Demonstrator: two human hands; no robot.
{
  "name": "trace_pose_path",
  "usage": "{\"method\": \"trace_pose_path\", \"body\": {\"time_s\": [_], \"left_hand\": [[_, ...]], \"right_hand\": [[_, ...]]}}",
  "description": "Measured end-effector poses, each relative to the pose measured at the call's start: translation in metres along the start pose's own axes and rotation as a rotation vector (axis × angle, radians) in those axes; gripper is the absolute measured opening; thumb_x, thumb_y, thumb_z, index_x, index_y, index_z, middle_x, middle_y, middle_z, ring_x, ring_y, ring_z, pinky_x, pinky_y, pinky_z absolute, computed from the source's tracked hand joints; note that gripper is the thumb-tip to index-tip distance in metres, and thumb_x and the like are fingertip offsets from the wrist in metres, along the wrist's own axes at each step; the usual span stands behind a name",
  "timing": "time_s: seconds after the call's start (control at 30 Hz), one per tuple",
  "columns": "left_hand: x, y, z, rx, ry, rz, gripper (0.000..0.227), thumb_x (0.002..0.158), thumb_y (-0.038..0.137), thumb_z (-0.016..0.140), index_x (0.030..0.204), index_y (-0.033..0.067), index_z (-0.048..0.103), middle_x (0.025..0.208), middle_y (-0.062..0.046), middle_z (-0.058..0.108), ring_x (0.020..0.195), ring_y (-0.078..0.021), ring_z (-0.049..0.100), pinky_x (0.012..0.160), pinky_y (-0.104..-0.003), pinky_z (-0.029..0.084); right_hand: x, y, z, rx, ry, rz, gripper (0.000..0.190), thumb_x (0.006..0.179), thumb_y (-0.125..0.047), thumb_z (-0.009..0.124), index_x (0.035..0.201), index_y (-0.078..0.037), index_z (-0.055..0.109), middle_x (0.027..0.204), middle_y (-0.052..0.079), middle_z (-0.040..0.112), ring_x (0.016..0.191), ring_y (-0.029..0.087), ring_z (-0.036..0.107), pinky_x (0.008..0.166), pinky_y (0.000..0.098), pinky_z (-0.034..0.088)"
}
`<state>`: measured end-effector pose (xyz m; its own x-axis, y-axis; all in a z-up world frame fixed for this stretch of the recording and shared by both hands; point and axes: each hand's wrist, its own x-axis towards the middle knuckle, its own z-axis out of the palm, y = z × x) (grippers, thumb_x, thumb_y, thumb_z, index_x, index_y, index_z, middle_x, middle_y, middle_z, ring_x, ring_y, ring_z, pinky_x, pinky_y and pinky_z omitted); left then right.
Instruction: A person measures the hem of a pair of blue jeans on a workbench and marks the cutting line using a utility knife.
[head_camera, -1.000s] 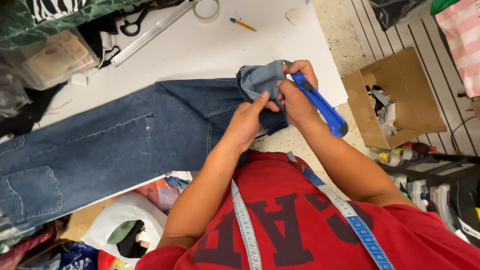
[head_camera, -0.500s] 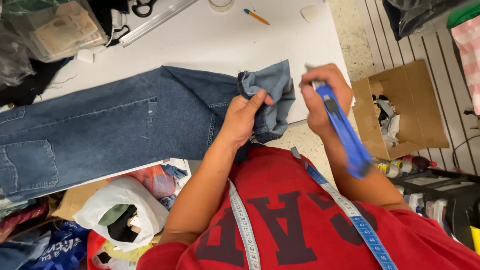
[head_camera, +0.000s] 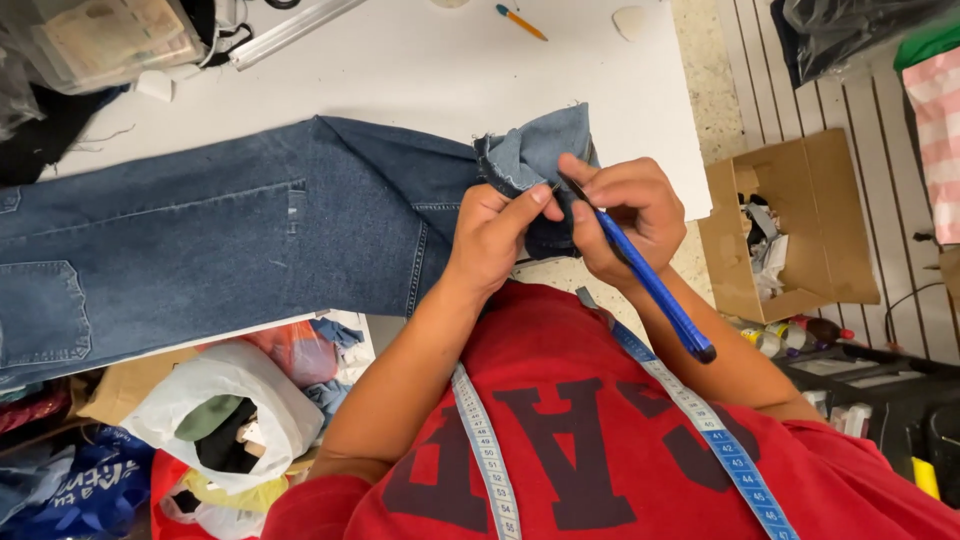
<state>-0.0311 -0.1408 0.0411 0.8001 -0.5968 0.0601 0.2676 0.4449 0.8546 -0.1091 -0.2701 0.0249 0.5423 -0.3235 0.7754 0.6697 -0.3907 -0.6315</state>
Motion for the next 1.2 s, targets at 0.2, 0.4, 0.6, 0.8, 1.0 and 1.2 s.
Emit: {"method": "trace_pose_path", "body": {"time_s": [0.2, 0.4, 0.6, 0.8, 1.0, 1.2], "left_hand": [[-0.002, -0.010, -0.012, -0.004, -0.045, -0.027, 0.026, 0.096, 0.014, 0.067, 0.081, -0.0058, 0.076, 0.062, -0.008, 0.067, 0.067, -0.0012, 0.055, 0.065, -0.019, 0.050], [0.005, -0.036, -0.024, -0.220, -0.099, -0.054, 0.026, 0.093, 0.010, 0.067, 0.076, -0.0095, 0.073, 0.068, -0.013, 0.068, 0.068, -0.0090, 0.063, 0.073, -0.024, 0.053], [-0.001, -0.054, -0.050, -0.375, -0.363, -0.078, 0.023, 0.092, 0.002, 0.063, 0.074, -0.0106, 0.070, 0.067, -0.018, 0.065, 0.069, -0.0199, 0.066, 0.076, -0.035, 0.057], [0.011, -0.051, -0.058, -0.412, -0.484, -0.028, 0.021, 0.089, -0.002, 0.061, 0.072, -0.0115, 0.069, 0.068, -0.020, 0.065, 0.070, -0.0226, 0.066, 0.079, -0.040, 0.058], [0.018, -0.059, -0.068, -0.488, -0.504, 0.020, 0.021, 0.083, 0.000, 0.063, 0.068, -0.0139, 0.070, 0.063, -0.017, 0.063, 0.065, -0.0192, 0.064, 0.083, -0.036, 0.056], [0.022, -0.052, -0.075, -0.545, -0.542, 0.014, 0.015, 0.085, 0.002, 0.063, 0.088, -0.0085, 0.073, 0.063, -0.014, 0.067, 0.071, -0.0190, 0.071, 0.085, -0.032, 0.057]], "right_hand": [[0.006, -0.003, 0.004, -0.040, 0.040, 0.010, 0.015, 0.088, 0.009, 0.079, 0.088, 0.012, 0.064, 0.084, 0.021, 0.060, 0.093, 0.054, 0.073, 0.086, 0.0629, 0.061], [0.002, 0.005, -0.006, -0.062, -0.019, 0.002, 0.016, 0.086, 0.007, 0.079, 0.083, 0.005, 0.064, 0.082, 0.020, 0.061, 0.088, 0.050, 0.075, 0.085, 0.0616, 0.060], [0.009, 0.004, -0.001, -0.003, 0.064, 0.017, 0.023, 0.097, -0.007, 0.071, 0.091, 0.003, 0.052, 0.086, 0.014, 0.057, 0.102, 0.038, 0.074, 0.111, 0.0590, 0.050], [0.009, 0.008, -0.006, 0.017, 0.014, 0.023, 0.019, 0.089, 0.000, 0.076, 0.086, 0.006, 0.058, 0.080, 0.019, 0.062, 0.093, 0.039, 0.075, 0.113, 0.0633, 0.046], [0.009, 0.012, -0.014, 0.103, -0.058, 0.036, 0.015, 0.092, -0.002, 0.074, 0.085, 0.002, 0.061, 0.088, 0.016, 0.060, 0.130, 0.051, 0.057, 0.112, 0.0618, 0.046], [-0.016, 0.043, -0.027, 0.261, 0.167, 0.217, 0.024, 0.114, -0.030, 0.037, 0.113, -0.006, 0.037, 0.076, 0.009, 0.054, 0.115, 0.050, 0.068, 0.105, 0.0564, 0.058]]}}
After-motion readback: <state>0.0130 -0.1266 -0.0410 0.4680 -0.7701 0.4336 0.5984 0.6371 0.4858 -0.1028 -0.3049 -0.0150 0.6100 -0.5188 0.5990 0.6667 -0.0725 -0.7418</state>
